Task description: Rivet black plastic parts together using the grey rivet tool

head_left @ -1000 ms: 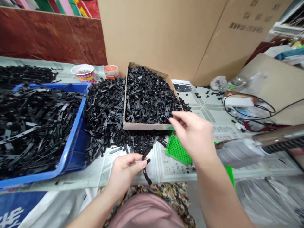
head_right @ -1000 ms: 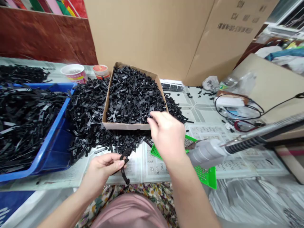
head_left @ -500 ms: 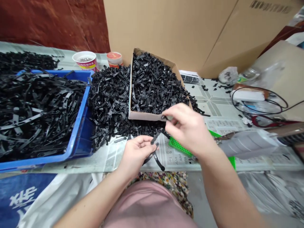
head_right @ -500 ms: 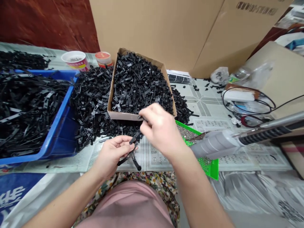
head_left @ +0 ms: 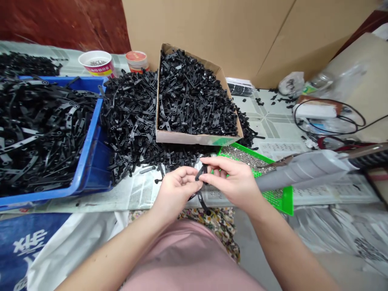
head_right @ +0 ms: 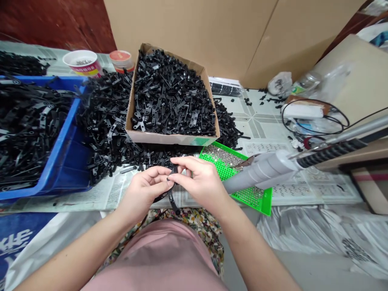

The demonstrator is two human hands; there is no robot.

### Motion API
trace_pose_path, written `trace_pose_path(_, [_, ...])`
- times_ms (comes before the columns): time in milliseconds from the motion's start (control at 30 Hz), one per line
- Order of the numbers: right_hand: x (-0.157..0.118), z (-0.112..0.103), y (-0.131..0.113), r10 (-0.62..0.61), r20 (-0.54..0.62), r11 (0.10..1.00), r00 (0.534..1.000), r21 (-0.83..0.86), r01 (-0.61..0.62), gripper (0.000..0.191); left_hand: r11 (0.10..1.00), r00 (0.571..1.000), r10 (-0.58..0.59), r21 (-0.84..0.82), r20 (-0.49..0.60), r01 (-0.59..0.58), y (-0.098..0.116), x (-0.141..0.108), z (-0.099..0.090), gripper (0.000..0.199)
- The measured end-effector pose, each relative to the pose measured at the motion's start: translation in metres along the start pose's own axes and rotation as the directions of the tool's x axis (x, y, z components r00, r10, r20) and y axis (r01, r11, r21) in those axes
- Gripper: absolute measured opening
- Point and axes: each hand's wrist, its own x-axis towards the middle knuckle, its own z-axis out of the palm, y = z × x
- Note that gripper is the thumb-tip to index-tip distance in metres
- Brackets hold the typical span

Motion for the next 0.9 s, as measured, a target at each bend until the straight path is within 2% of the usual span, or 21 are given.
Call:
trace_pose_path(167, [-0.002,-0.005,0.002,-0.165,-0.014,0.980,0.986,-0.114,0.162,0.027,1.000,0.999,-0.022,0.022,0.047,0.021,0.001,-0.004,0.001,0.021])
trace_pose_path(233, [0.000,-0.010,0.003,-0.187,0.002,0.976,0.982,-0.116,0.186,0.027,0.999,0.996,-0.033,0.017,0.087,0.031,0.001,-0.005,0.000,0.020])
trace_pose_path(367, [0.004,-0.012,0.007,-0.073,0.109,0.996,0.991,-0.035,0.077,0.028,0.999,0.988,-0.054,0.003,0.147,0.054,0.003,-0.007,-0.001,0.022])
trace_pose_path(467, [-0.009,-0.007,0.007,0.029,0.136,0.999,0.990,0.019,-0.032,0.027,0.993,0.977,-0.109,0.059,0.184,0.100,0.002,-0.005,0.001,0.019])
trace_pose_path(533, [-0.030,-0.006,0.005,0.032,0.086,0.999,0.996,-0.005,-0.032,0.029,0.987,0.974,-0.143,0.099,0.176,0.127,-0.001,-0.003,0.003,0.017])
trace_pose_path(600, [-0.057,-0.013,0.006,-0.022,-0.097,0.994,0.995,-0.109,0.011,0.035,0.981,0.977,-0.176,0.106,0.120,0.163,-0.006,0.000,0.007,0.017])
trace_pose_path(633, [-0.069,-0.020,0.008,-0.061,-0.297,0.986,0.953,-0.169,0.010,0.037,0.977,0.977,-0.195,0.098,0.085,0.187,-0.009,0.002,0.009,0.017])
trace_pose_path(667, [-0.079,-0.028,0.011,-0.054,-0.540,0.980,0.840,-0.191,-0.059,0.035,0.974,0.975,-0.214,0.091,0.055,0.209,-0.013,0.004,0.012,0.017])
trace_pose_path(700, [-0.086,-0.036,0.017,-0.074,-0.779,0.980,0.622,-0.172,-0.099,0.029,0.971,0.974,-0.226,0.088,0.032,0.222,-0.016,0.005,0.016,0.017])
trace_pose_path(733, [-0.089,-0.045,0.023,-0.075,-0.901,0.984,0.427,-0.135,-0.113,0.027,0.969,0.973,-0.232,0.092,0.021,0.229,-0.020,0.006,0.020,0.017])
trace_pose_path(767, [-0.089,-0.053,0.030,-0.003,-0.875,0.997,0.485,-0.043,-0.071,0.033,0.968,0.973,-0.231,0.101,0.018,0.228,-0.024,0.007,0.025,0.016])
trace_pose_path(800, [-0.086,-0.060,0.037,0.102,-0.740,0.995,0.665,0.083,-0.060,0.036,0.967,0.973,-0.231,0.114,0.020,0.227,-0.028,0.009,0.030,0.016])
trace_pose_path(833, [-0.081,-0.066,0.042,0.174,-0.508,0.977,0.843,0.194,-0.085,0.032,0.965,0.973,-0.231,0.130,0.025,0.226,-0.032,0.010,0.035,0.016])
trace_pose_path(867, [-0.076,-0.070,0.046,0.194,-0.295,0.959,0.936,0.257,-0.118,0.031,0.963,0.972,-0.231,0.148,0.037,0.224,-0.036,0.011,0.041,0.016])
trace_pose_path(900, [-0.071,-0.074,0.048,0.230,-0.123,0.945,0.965,0.266,-0.191,0.029,0.961,0.971,-0.233,0.163,0.052,0.222,-0.040,0.013,0.047,0.016])
